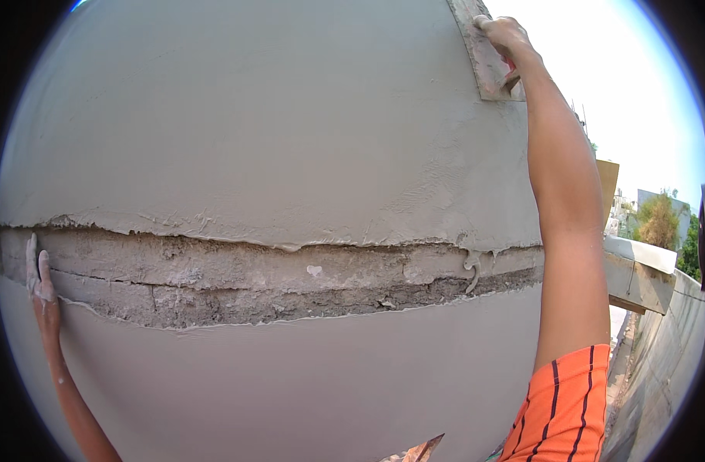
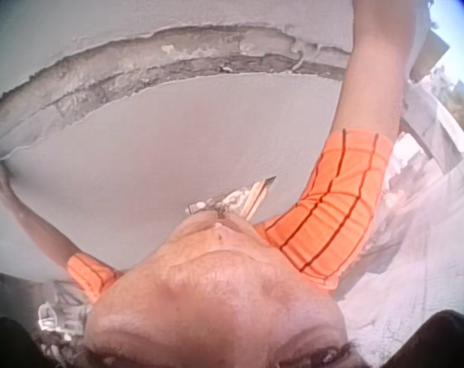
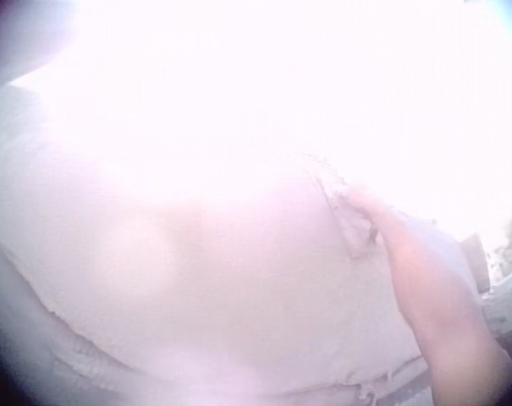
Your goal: The person applies and smooths cement plaster onto a curved wall using a trowel and a bucket of plaster. They repeatedly scoop plaster and spread it evenly across the surface, working methodically along the wall.
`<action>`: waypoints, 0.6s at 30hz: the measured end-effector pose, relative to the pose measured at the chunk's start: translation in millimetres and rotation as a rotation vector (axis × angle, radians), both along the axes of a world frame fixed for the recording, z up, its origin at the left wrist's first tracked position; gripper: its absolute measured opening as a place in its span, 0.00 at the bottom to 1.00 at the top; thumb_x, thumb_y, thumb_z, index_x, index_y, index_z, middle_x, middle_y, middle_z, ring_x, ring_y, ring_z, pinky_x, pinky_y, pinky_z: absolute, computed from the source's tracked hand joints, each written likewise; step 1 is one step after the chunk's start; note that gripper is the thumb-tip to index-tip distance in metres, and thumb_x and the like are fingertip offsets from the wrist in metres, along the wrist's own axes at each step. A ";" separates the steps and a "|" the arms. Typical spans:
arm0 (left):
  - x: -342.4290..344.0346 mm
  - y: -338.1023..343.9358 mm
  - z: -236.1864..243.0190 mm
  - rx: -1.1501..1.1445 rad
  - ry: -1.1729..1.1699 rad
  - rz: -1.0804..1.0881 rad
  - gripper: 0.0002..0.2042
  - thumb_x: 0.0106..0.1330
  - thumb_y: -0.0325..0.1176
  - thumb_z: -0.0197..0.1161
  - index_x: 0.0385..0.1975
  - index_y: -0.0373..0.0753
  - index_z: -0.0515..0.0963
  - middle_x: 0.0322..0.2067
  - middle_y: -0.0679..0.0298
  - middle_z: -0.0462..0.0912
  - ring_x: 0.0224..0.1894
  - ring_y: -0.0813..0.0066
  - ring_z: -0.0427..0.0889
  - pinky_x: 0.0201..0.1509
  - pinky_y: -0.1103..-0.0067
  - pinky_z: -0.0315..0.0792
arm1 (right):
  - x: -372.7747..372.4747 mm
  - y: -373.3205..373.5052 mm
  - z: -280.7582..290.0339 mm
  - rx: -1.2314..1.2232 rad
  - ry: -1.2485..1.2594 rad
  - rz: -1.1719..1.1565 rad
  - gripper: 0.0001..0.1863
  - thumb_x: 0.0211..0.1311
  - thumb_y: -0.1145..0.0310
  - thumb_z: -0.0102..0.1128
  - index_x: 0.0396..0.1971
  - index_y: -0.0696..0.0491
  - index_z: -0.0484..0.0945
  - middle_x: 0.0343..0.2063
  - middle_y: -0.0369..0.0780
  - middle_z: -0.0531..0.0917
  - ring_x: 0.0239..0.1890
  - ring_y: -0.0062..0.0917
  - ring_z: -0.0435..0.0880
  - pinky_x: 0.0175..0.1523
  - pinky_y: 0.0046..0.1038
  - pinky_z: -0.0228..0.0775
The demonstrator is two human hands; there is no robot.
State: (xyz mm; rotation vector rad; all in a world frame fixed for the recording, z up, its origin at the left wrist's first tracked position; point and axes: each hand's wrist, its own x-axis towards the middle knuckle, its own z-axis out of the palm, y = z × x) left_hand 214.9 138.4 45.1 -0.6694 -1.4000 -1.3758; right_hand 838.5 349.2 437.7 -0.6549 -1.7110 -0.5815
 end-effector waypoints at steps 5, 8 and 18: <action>2.7 -8.3 8.2 -0.035 -0.047 0.066 0.28 0.72 0.49 0.42 0.66 0.38 0.57 0.67 0.57 0.57 0.70 0.64 0.53 0.71 0.73 0.46 | 101.9 123.0 39.0 -0.102 0.426 -0.227 0.27 0.58 0.45 0.51 0.23 0.59 0.75 0.11 0.37 0.69 0.13 0.26 0.68 0.22 0.36 0.61; 11.4 -6.3 13.3 -0.082 -0.091 0.079 0.29 0.72 0.50 0.42 0.66 0.37 0.57 0.67 0.57 0.56 0.70 0.65 0.52 0.72 0.72 0.45 | 199.4 185.1 12.4 -0.136 0.394 -0.291 0.28 0.58 0.48 0.49 0.19 0.62 0.75 0.13 0.43 0.73 0.14 0.29 0.72 0.23 0.36 0.63; 55.8 -15.6 15.6 -0.083 -0.174 -0.033 0.30 0.69 0.53 0.46 0.65 0.41 0.60 0.67 0.52 0.56 0.69 0.55 0.53 0.70 0.66 0.49 | 46.3 55.1 -18.0 -0.361 0.427 0.407 0.25 0.59 0.44 0.52 0.45 0.50 0.77 0.14 0.24 0.59 0.09 0.05 0.58 0.11 0.10 0.57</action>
